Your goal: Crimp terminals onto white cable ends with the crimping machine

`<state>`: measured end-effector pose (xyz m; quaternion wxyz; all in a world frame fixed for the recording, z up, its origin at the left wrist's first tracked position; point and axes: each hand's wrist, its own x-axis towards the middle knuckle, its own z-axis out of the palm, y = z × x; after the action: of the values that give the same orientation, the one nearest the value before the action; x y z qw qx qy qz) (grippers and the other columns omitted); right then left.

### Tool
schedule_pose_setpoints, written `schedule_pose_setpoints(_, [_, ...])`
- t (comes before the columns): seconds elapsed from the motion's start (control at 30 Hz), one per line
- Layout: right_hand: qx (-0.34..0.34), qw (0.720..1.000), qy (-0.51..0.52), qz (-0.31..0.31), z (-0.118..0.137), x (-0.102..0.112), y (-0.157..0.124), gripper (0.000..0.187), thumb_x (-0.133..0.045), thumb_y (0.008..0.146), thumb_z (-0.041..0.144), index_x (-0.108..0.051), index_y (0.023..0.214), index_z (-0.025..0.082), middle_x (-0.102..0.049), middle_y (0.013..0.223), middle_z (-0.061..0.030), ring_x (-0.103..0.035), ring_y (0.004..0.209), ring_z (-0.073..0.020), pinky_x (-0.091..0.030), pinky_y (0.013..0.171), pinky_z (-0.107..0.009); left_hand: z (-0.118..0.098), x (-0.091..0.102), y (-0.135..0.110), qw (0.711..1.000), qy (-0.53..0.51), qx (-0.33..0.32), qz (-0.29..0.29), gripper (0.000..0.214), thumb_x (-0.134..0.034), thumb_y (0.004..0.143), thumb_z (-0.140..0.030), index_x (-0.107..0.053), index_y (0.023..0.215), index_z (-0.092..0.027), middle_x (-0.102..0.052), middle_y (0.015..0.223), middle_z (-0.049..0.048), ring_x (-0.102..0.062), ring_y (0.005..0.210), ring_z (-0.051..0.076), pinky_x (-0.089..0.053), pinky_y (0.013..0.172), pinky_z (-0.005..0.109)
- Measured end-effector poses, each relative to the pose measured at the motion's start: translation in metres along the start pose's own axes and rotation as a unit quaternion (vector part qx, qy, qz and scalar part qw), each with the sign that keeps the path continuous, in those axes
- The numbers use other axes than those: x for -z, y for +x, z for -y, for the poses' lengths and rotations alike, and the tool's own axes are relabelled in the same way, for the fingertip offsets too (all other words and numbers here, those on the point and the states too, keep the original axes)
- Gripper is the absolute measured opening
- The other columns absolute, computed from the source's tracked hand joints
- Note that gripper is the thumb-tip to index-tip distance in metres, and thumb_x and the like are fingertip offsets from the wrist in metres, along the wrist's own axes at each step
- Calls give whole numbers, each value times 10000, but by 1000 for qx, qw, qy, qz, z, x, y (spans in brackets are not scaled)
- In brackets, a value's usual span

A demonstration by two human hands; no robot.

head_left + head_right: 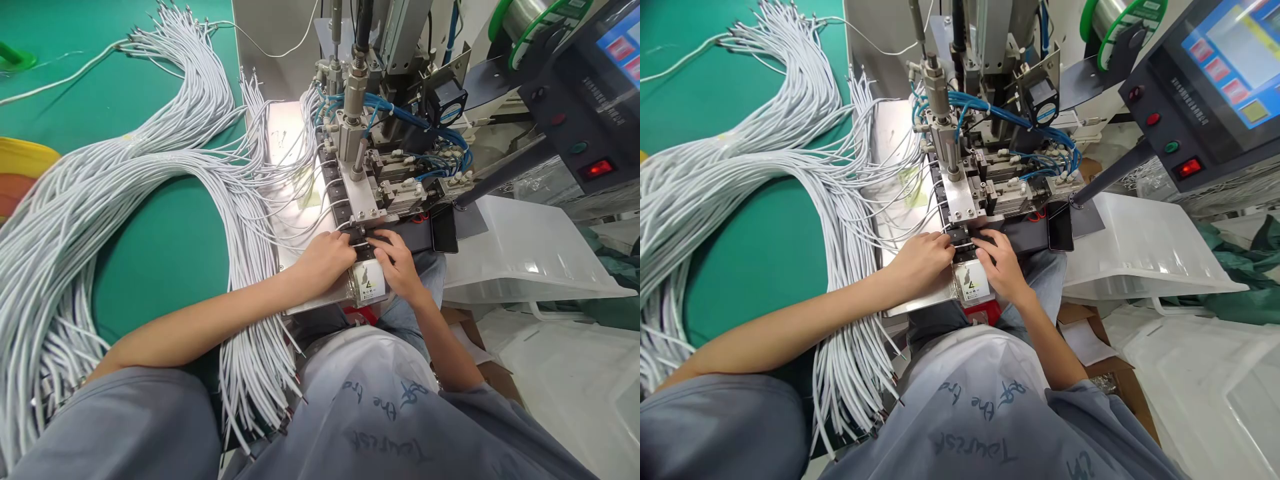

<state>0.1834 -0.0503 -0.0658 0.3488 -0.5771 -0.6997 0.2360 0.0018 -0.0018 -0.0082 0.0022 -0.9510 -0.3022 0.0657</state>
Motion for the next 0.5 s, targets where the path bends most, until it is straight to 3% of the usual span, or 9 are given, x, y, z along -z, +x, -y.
schedule_pose_setpoints(0.13, [39, 997, -62, 37, 4, 8, 2, 327, -424, 896, 330, -663, 1086, 211, -528, 1213, -108, -438, 1169, -236, -390, 984, -428, 0, 0, 1, 1000, 6, 0, 4, 217, -455, 794, -18, -648, 731, -91, -618, 711, 113, -605, 697, 198, -395, 560, 282])
schedule_pose_setpoints(0.2, [50, 997, -40, 39, 2, 9, 5, 295, -452, 879, 332, -685, 1018, 216, -547, 1194, -96, -449, 1162, -235, -388, 979, -418, 0, 1, 2, 1000, 9, 1, 11, 216, -454, 797, -24, -647, 727, -93, -620, 700, 111, -609, 678, 199, -395, 551, 283])
schedule_pose_setpoints(0.27, [3, 1000, 16, -14, -3, 6, 8, 280, -452, 869, 334, -690, 929, 198, -601, 1084, -90, -521, 1061, -219, -428, 912, -386, -1, 3, 2, 1000, 13, 3, 16, 207, -461, 793, -30, -645, 721, -92, -620, 694, 110, -612, 664, 203, -398, 548, 288])
schedule_pose_setpoints(0.37, [-145, 978, 125, -78, -14, -6, 15, 275, -439, 845, 353, -635, 776, 173, -620, 759, -49, -571, 738, -172, -464, 688, -312, -2, 4, 1, 1000, 17, 3, 13, 199, -464, 775, -19, -645, 725, -83, -620, 700, 118, -611, 654, 207, -399, 541, 293])
schedule_pose_setpoints(0.43, [-201, 959, 192, -48, -18, -14, 19, 238, -465, 805, 361, -574, 694, 180, -553, 614, -1, -508, 584, -137, -428, 590, -276, -2, 5, 0, 1000, 16, 3, 8, 201, -459, 771, -16, -645, 730, -80, -619, 708, 123, -607, 653, 210, -398, 539, 297])
schedule_pose_setpoints(0.5, [-207, 948, 241, -14, -21, -20, 24, 218, -483, 773, 359, -513, 637, 192, -484, 554, 32, -441, 515, -111, -391, 546, -257, -2, 5, 0, 1000, 13, 6, 4, 194, -462, 771, -25, -642, 724, -83, -617, 717, 122, -603, 658, 214, -396, 542, 303])
